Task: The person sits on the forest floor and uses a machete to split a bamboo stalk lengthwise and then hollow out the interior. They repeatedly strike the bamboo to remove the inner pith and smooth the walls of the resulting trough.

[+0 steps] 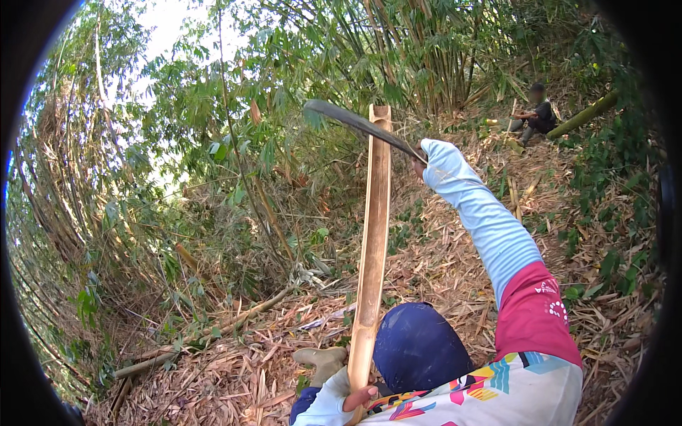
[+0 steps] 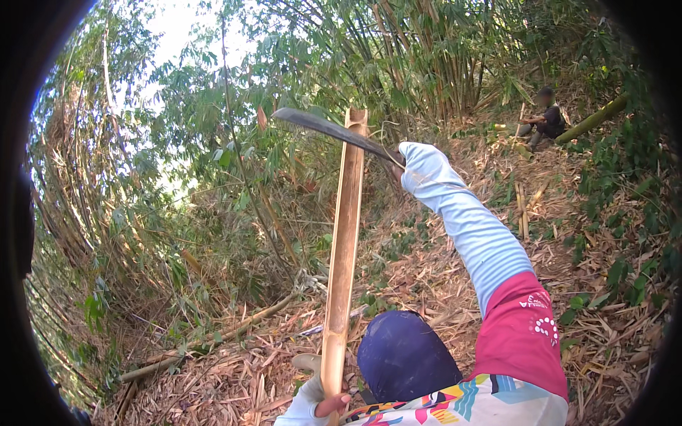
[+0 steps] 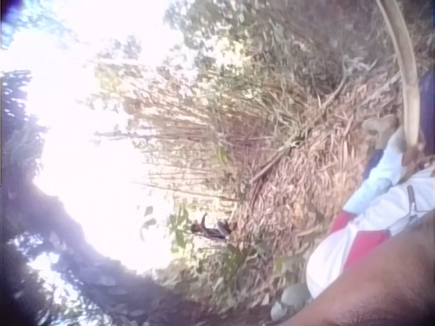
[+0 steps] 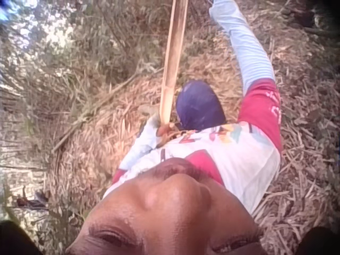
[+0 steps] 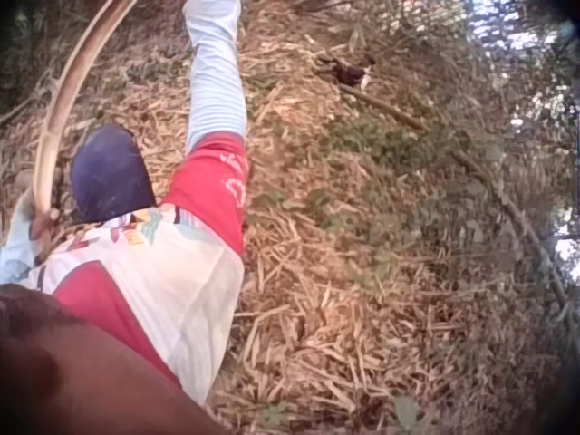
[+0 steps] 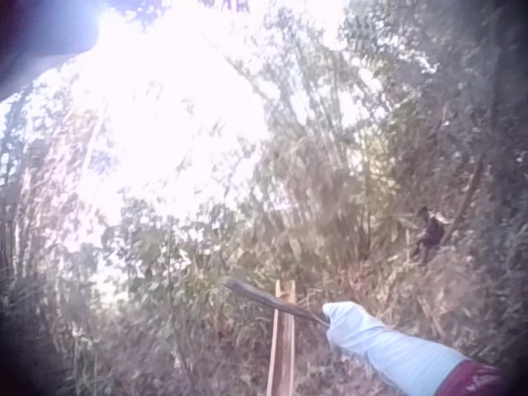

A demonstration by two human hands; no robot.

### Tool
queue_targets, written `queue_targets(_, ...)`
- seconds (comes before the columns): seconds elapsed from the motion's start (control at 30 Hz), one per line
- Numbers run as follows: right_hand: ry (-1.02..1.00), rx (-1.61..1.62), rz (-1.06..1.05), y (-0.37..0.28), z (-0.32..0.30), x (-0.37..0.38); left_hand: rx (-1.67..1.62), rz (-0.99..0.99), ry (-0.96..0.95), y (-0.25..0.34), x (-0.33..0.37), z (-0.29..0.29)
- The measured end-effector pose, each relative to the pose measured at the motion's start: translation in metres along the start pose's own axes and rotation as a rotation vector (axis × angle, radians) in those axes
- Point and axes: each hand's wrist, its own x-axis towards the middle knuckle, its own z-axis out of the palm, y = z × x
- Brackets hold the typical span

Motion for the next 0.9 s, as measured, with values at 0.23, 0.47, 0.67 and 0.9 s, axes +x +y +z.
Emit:
queue_targets(0.23, 0.007, 0.146, 0.244, 0.040, 0.005, 0.042, -0.244, -0.010, -0.040, -0.008, -0.002, 0.002)
queue_targets(0.47, -0.222, 0.543, 0.627, 0.036, 0.033, -0.041, 0.139, -0.011, 0.019, 0.017, 0.001, 0.014)
queue_targets(0.67, -0.184, 0.726, 0.656, -0.004, 0.037, -0.121, 0.289, 0.116, -0.013, 0.005, -0.004, 0.004)
queue_targets(0.9, -0.045, 0.684, 0.370, -0.070, 0.025, -0.143, 0.362, 0.073, 0.056, 0.026, -0.012, 0.013)
